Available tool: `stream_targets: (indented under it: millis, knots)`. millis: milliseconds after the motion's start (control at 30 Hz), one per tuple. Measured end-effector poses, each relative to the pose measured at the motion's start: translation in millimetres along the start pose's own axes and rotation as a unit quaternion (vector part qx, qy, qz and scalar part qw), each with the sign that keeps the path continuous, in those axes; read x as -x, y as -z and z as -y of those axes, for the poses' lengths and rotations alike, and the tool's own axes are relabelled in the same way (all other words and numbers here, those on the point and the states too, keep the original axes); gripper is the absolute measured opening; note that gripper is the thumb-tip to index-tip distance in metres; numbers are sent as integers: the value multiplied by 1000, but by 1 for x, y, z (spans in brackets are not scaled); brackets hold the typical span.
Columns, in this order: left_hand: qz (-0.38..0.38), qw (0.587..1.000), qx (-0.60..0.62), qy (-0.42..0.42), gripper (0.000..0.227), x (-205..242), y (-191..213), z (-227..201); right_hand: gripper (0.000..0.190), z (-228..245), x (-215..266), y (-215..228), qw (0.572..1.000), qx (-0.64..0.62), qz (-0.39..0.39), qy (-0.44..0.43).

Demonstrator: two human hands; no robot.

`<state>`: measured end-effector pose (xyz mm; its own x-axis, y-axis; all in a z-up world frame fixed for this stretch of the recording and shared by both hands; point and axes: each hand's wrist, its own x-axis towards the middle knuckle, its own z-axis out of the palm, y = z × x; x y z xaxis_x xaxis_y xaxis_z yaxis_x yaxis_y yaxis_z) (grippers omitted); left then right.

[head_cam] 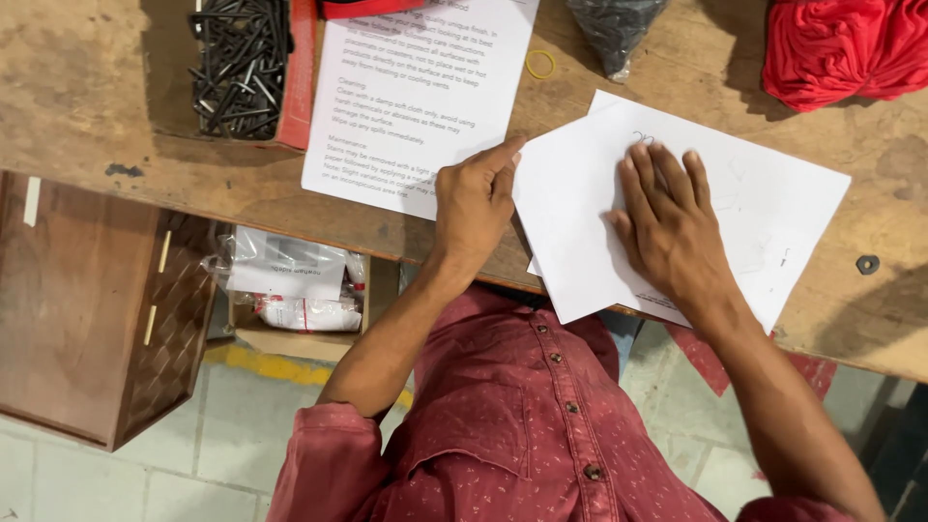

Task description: The recorder is sorting assembly instruction manuals and hardware bags on a wooden workbench.

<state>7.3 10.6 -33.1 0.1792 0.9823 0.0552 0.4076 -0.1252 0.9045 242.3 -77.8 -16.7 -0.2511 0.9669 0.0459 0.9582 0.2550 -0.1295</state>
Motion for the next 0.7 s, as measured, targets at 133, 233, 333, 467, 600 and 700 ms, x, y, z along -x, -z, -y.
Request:
stream_targets:
  millis: [133,233,333,467,600,700]
  knots:
    - [-11,999,7,-46,24,3,-2,8,53,9,49,21,999,43,26,8]
    - [-5,999,12,-29,24,2,2,0,54,15,82,33,992,108,51,32]
    - [10,997,33,62,23,1,0,-1,54,14,96,46,993,102,41,41]
    - [-12,988,153,-27,22,-4,-8,-7,55,6,74,57,961,-194,26,-195]
    - [-15,979,174,-106,29,-14,-15,-42,32,-8,58,25,785,-547,12,-290]
    - [-37,962,-77,-258,58,-8,-13,-69,30,-2,38,14,785,-528,-91,-310]
